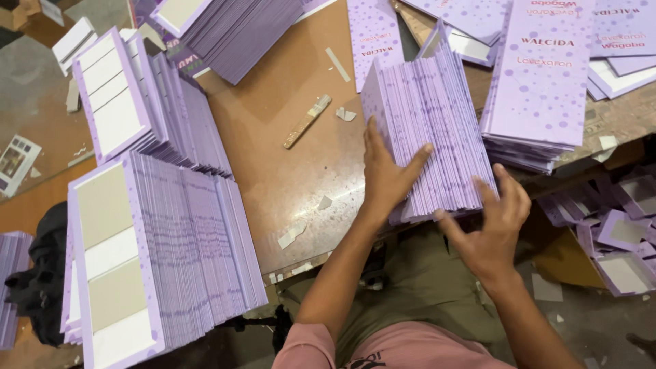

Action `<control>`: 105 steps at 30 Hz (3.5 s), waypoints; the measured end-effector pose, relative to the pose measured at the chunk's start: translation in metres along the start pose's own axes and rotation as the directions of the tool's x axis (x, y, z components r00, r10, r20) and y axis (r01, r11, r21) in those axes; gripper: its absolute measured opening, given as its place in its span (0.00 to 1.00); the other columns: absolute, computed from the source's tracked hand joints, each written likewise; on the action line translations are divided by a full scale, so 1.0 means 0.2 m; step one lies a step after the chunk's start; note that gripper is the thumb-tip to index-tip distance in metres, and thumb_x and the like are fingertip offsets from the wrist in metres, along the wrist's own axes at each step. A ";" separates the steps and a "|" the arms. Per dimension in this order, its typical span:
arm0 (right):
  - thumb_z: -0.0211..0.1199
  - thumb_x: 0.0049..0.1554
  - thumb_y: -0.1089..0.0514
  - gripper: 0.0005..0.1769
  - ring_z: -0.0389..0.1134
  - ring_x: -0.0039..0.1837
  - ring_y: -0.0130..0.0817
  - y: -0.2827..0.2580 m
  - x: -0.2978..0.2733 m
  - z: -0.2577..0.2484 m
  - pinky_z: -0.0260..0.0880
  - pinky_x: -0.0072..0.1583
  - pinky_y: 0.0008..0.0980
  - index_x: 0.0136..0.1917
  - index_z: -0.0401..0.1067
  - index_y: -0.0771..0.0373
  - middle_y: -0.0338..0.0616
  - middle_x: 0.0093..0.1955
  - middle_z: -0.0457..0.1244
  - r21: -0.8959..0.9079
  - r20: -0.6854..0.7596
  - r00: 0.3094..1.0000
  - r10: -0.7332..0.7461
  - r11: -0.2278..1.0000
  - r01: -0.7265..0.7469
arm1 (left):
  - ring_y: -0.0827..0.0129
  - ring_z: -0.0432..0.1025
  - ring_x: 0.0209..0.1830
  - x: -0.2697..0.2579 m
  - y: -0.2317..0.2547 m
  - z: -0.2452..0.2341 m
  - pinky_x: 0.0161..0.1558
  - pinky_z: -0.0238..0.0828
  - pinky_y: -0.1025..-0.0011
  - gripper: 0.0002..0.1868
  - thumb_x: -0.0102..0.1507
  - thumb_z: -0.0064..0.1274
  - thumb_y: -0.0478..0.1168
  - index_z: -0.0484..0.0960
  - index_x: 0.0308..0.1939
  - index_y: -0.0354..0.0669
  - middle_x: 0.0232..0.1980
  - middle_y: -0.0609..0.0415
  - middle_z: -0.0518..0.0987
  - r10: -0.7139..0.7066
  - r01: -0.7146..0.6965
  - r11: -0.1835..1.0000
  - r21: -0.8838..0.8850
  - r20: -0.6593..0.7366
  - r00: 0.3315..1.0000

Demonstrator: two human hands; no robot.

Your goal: The person repeatedly picks up purple rectangular paper sheets from a large stack on the table and places them into a smaller, aligned stack. The person handles the sheets by hand, maintaining alignment and stacking them in a consistent manner.

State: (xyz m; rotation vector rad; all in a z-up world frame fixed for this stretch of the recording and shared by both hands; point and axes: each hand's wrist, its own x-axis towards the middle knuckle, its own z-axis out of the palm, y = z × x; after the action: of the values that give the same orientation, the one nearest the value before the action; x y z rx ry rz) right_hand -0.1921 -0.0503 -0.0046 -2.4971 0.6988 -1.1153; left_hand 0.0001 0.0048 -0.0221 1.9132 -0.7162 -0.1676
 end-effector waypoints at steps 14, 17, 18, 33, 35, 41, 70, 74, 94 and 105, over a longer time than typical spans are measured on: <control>0.73 0.49 0.40 0.30 0.54 0.77 0.41 0.01 0.00 0.06 0.44 0.72 0.63 0.63 0.77 0.49 0.33 0.74 0.62 -0.163 0.299 0.945 -0.130 0.969 0.185 | 0.41 0.74 0.61 0.09 0.04 -0.18 0.60 0.72 0.56 0.61 0.49 0.63 0.51 0.45 0.76 0.28 0.65 0.26 0.70 -0.211 0.214 0.977 -0.018 0.100 0.972; 0.73 0.52 0.40 0.23 0.54 0.77 0.40 0.01 -0.01 0.08 0.43 0.73 0.64 0.58 0.80 0.48 0.32 0.74 0.63 -0.189 0.284 0.949 -0.140 0.962 0.198 | 0.39 0.74 0.60 0.08 0.05 -0.23 0.59 0.72 0.53 0.56 0.55 0.60 0.54 0.49 0.77 0.27 0.66 0.26 0.70 -0.218 0.204 0.967 0.153 0.081 0.973; 0.73 0.52 0.41 0.21 0.54 0.77 0.40 0.01 -0.02 0.08 0.42 0.73 0.64 0.57 0.80 0.47 0.31 0.74 0.63 -0.198 0.281 0.949 -0.141 0.959 0.201 | 0.37 0.74 0.60 0.07 0.05 -0.24 0.58 0.73 0.52 0.55 0.57 0.58 0.55 0.49 0.77 0.26 0.67 0.26 0.69 -0.234 0.211 0.952 0.221 0.081 0.969; 0.69 0.59 0.43 0.16 0.54 0.79 0.40 0.07 -0.04 0.09 0.34 0.77 0.72 0.57 0.80 0.49 0.31 0.75 0.63 -0.212 0.323 0.934 -0.152 0.950 0.228 | 0.53 0.83 0.39 0.18 -0.01 -0.41 0.45 0.81 0.64 0.42 0.42 0.67 0.46 0.71 0.54 0.23 0.43 0.36 0.84 -0.459 0.441 0.881 0.171 0.081 0.885; 0.68 0.61 0.43 0.17 0.53 0.80 0.41 0.08 -0.05 0.08 0.32 0.78 0.74 0.59 0.80 0.50 0.31 0.76 0.63 -0.196 0.324 0.931 -0.169 0.950 0.241 | 0.55 0.83 0.39 0.13 -0.08 -0.48 0.45 0.81 0.66 0.38 0.42 0.66 0.43 0.72 0.52 0.25 0.43 0.36 0.84 -0.442 0.442 0.897 0.019 0.045 0.896; 0.69 0.62 0.39 0.22 0.47 0.83 0.53 0.09 -0.07 0.09 0.22 0.76 0.76 0.61 0.78 0.53 0.44 0.79 0.59 -0.200 0.291 0.946 -0.145 0.957 0.209 | 0.58 0.82 0.42 -0.05 -0.25 -0.61 0.45 0.81 0.64 0.36 0.47 0.64 0.36 0.70 0.57 0.24 0.48 0.36 0.83 -0.367 0.315 0.774 -0.549 0.017 0.930; 0.62 0.48 0.52 0.48 0.68 0.65 0.41 -0.43 0.24 0.58 0.76 0.60 0.43 0.77 0.45 0.64 0.53 0.68 0.59 0.515 0.857 0.507 -0.088 0.122 -0.849 | 0.48 0.75 0.60 -0.38 -0.72 -0.58 0.61 0.76 0.55 0.47 0.53 0.55 0.40 0.59 0.75 0.28 0.64 0.33 0.74 -0.072 0.274 0.025 -0.962 0.271 0.960; 0.72 0.41 0.58 0.51 0.69 0.64 0.49 -0.52 0.35 0.52 0.75 0.59 0.43 0.72 0.51 0.72 0.62 0.63 0.63 0.559 0.754 0.657 -0.012 0.537 -0.632 | 0.52 0.72 0.62 -0.31 -0.66 -0.60 0.63 0.72 0.58 0.46 0.59 0.57 0.50 0.58 0.76 0.30 0.65 0.38 0.73 -0.170 0.374 0.340 -0.863 0.335 0.927; 0.70 0.47 0.54 0.47 0.71 0.53 0.66 -0.82 0.39 0.66 0.73 0.54 0.50 0.67 0.49 0.82 0.76 0.51 0.65 0.263 0.822 0.561 -0.099 0.939 -0.220 | 0.53 0.66 0.69 -0.09 -0.74 -0.68 0.70 0.62 0.62 0.48 0.68 0.38 0.67 0.54 0.74 0.25 0.70 0.34 0.69 -0.276 0.312 0.775 -0.549 0.151 0.949; 0.62 0.63 0.53 0.58 0.43 0.84 0.56 -0.44 0.29 0.72 0.47 0.78 0.38 0.78 0.20 0.85 0.79 0.81 0.39 0.557 0.746 0.579 -0.328 0.784 -0.273 | 0.50 0.72 0.62 -0.06 -0.63 -0.46 0.61 0.72 0.59 0.34 0.72 0.32 0.51 0.53 0.72 0.25 0.65 0.29 0.69 -0.249 0.246 0.622 -0.743 0.110 0.962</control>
State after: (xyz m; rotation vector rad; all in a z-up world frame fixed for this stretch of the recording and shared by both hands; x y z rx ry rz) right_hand -0.0222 0.0020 -0.0215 -2.0403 -0.0321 -0.0107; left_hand 0.0806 0.1187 -0.0926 1.1756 -0.2788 -0.5515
